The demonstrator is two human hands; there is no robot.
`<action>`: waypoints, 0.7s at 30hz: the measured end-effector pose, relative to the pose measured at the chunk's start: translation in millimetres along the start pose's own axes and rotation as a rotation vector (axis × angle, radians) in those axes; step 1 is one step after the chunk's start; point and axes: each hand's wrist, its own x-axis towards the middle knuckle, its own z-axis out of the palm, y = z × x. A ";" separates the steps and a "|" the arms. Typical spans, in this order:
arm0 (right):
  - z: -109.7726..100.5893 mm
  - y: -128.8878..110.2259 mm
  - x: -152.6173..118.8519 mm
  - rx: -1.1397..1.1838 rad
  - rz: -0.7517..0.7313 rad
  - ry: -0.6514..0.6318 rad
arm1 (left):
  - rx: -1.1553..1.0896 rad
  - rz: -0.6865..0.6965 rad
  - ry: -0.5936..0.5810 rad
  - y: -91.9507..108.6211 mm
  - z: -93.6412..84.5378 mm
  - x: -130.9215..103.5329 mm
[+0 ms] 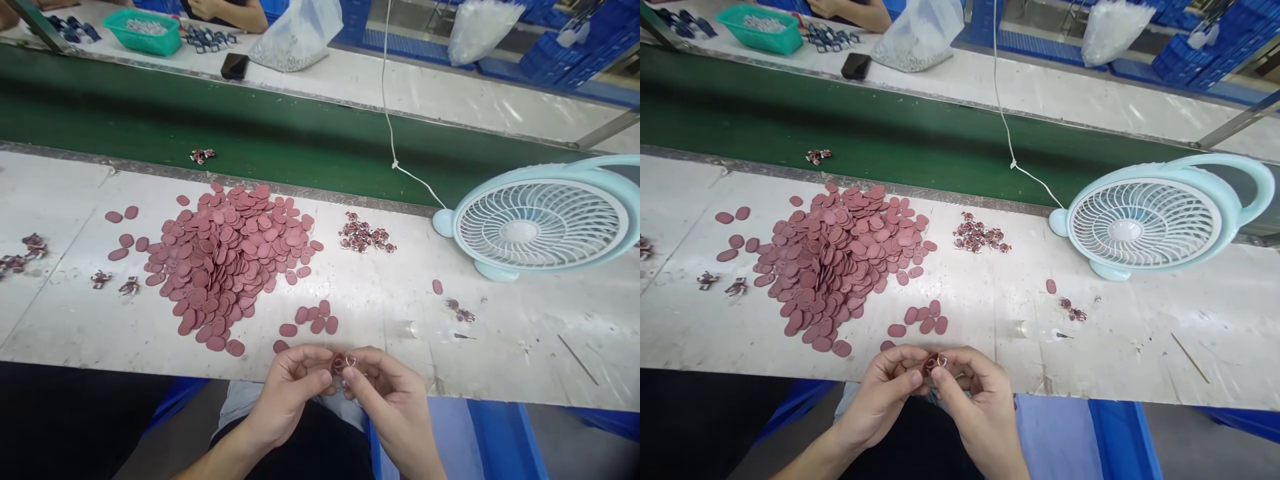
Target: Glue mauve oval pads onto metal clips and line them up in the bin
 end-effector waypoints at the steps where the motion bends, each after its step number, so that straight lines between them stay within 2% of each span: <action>1: -0.8 -0.5 0.5 -0.005 0.006 -0.004 | 0.003 -0.001 0.000 -0.2 -0.3 0.0; 9: -5.2 -5.5 -0.1 -0.011 0.019 -0.099 | 0.055 0.019 -0.039 0.9 2.5 -0.4; 21: -6.0 1.6 3.4 0.135 -0.036 -0.057 | 0.100 0.066 0.004 -0.9 13.0 -0.2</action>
